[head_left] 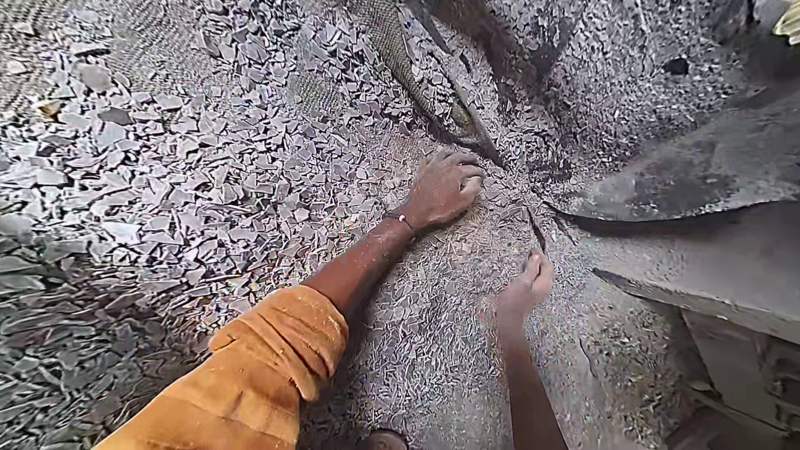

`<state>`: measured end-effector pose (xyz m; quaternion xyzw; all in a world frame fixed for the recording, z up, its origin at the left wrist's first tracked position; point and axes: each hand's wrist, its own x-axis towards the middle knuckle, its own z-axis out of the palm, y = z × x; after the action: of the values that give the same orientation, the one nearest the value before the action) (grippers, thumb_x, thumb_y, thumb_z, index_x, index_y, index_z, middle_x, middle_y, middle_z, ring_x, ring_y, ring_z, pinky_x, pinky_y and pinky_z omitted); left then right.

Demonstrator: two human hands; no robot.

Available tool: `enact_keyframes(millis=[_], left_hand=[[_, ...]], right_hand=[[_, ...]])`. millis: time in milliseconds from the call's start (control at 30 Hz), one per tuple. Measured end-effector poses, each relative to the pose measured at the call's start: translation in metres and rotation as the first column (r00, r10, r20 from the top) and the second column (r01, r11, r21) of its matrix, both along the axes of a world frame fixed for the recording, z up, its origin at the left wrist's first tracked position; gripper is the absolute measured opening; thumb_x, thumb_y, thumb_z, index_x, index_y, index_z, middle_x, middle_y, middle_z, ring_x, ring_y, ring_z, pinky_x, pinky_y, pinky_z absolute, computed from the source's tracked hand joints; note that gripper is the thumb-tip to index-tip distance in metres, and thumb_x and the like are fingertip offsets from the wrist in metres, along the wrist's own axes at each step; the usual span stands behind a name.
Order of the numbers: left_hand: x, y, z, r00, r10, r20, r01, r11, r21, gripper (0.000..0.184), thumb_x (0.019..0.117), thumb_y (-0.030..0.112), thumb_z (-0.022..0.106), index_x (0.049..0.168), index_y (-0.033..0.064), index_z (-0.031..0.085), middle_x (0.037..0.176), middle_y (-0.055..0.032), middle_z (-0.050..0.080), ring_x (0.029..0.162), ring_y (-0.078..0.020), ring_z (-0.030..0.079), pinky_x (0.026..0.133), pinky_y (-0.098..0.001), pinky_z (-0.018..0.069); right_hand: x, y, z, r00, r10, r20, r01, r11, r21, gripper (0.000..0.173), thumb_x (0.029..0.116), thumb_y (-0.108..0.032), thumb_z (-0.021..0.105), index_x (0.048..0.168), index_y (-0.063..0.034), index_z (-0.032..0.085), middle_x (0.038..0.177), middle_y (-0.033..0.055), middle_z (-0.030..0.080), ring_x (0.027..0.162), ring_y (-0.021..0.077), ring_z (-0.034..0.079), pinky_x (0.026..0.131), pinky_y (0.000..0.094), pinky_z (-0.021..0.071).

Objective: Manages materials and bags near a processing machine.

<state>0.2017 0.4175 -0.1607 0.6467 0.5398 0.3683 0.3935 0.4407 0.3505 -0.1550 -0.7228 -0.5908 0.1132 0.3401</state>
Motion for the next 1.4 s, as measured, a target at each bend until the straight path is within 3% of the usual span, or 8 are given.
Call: enact_keyframes(millis=[200, 400, 667, 800, 967, 1067, 1200, 1400], left_hand=[[0.019, 0.009, 0.006, 0.969, -0.118, -0.216, 0.102, 0.991, -0.085, 0.058, 0.0979, 0.022, 0.053, 0.155, 0.0153, 0.046, 0.161, -0.0127, 0.04, 0.151, -0.0357, 0.032, 0.12, -0.0584, 0.0229], [0.026, 0.014, 0.028, 0.986, -0.159, -0.056, 0.136, 0.946, -0.295, 0.053, 0.1091, 0.037, 0.036, 0.146, 0.0038, 0.055, 0.152, -0.0219, 0.049, 0.146, -0.0398, 0.039, 0.119, -0.0602, 0.0284], [-0.052, -0.033, 0.071, 0.914, -0.358, -0.191, 0.167, 0.76, -0.628, 0.076, 0.1058, 0.063, 0.031, 0.123, -0.0018, 0.067, 0.124, -0.0284, 0.066, 0.122, -0.0441, 0.061, 0.102, -0.0685, 0.041], [-0.084, -0.081, 0.114, 0.775, -0.454, -0.439, 0.165, 0.817, -0.553, 0.065, 0.1078, 0.055, 0.035, 0.106, 0.0018, 0.072, 0.104, -0.0218, 0.071, 0.103, -0.0395, 0.067, 0.088, -0.0652, 0.0475], [-0.147, -0.217, 0.184, 0.523, -0.585, -0.621, 0.323, 0.809, -0.49, 0.069, 0.0964, 0.076, 0.035, 0.151, 0.0368, 0.05, 0.157, -0.0046, 0.05, 0.154, -0.0417, 0.026, 0.117, -0.0786, 0.0051], [-0.178, -0.274, 0.203, 0.421, -0.737, -0.528, 0.292, 0.662, -0.69, 0.05, 0.0869, 0.037, 0.079, 0.129, 0.0118, 0.069, 0.124, -0.0181, 0.069, 0.139, -0.0449, 0.046, 0.119, -0.0748, 0.0042], [-0.202, -0.317, 0.219, 0.445, -0.581, -0.682, 0.406, 0.809, -0.425, 0.007, 0.0916, 0.014, 0.067, 0.089, 0.0114, 0.073, 0.084, -0.0115, 0.07, 0.094, -0.0358, 0.071, 0.108, -0.0668, 0.0388], [-0.19, -0.346, 0.242, 0.505, -0.339, -0.794, 0.399, 0.907, -0.133, 0.024, 0.0924, 0.008, 0.057, 0.073, 0.0159, 0.069, 0.078, -0.0025, 0.07, 0.094, -0.0297, 0.071, 0.107, -0.065, 0.0391]], right_hand=[[-0.044, 0.036, 0.001, 0.995, 0.072, -0.068, -0.08, 0.989, -0.127, 0.05, 0.1078, -0.023, 0.045, 0.14, 0.0145, 0.051, 0.15, 0.0341, 0.044, 0.143, 0.0387, 0.042, 0.121, 0.0428, 0.0308], [-0.052, 0.048, 0.03, 0.786, 0.08, -0.613, -0.231, 0.958, -0.171, 0.059, 0.1131, -0.031, 0.02, 0.159, 0.0057, 0.02, 0.168, 0.0236, 0.018, 0.157, 0.0244, 0.021, 0.127, 0.0373, 0.0189], [-0.084, -0.03, 0.046, 0.701, -0.137, -0.699, -0.312, 0.823, -0.475, 0.046, 0.1129, -0.024, 0.028, 0.146, 0.001, 0.047, 0.142, 0.0134, 0.055, 0.125, 0.0082, 0.054, 0.104, 0.0252, 0.0457], [-0.099, -0.067, 0.054, 0.665, 0.051, -0.745, -0.495, 0.777, -0.388, 0.047, 0.1122, -0.021, 0.034, 0.153, 0.0016, 0.042, 0.158, 0.0133, 0.044, 0.145, 0.0093, 0.04, 0.12, 0.0244, 0.0281], [-0.108, -0.055, 0.043, 0.61, 0.094, -0.786, -0.633, 0.655, -0.412, 0.046, 0.1106, -0.023, 0.034, 0.144, 0.0048, 0.048, 0.145, 0.0139, 0.054, 0.128, 0.0053, 0.052, 0.108, 0.023, 0.0415], [-0.112, -0.056, 0.043, 0.538, 0.109, -0.836, -0.681, 0.64, -0.355, 0.041, 0.109, -0.019, 0.039, 0.141, 0.0044, 0.05, 0.134, 0.008, 0.061, 0.115, -0.0019, 0.057, 0.1, 0.0161, 0.0456], [-0.148, -0.084, 0.058, 0.424, -0.07, -0.903, -0.719, 0.58, -0.383, 0.034, 0.111, -0.014, 0.027, 0.125, -0.0035, 0.056, 0.097, -0.0069, 0.067, 0.086, -0.0093, 0.063, 0.077, 0.0101, 0.0531], [-0.218, -0.15, 0.112, 0.492, 0.096, -0.865, -0.84, 0.315, -0.442, 0.037, 0.1119, -0.017, 0.036, 0.134, 0.0063, 0.055, 0.121, 0.0148, 0.064, 0.107, 0.0105, 0.06, 0.097, 0.0264, 0.0482]])
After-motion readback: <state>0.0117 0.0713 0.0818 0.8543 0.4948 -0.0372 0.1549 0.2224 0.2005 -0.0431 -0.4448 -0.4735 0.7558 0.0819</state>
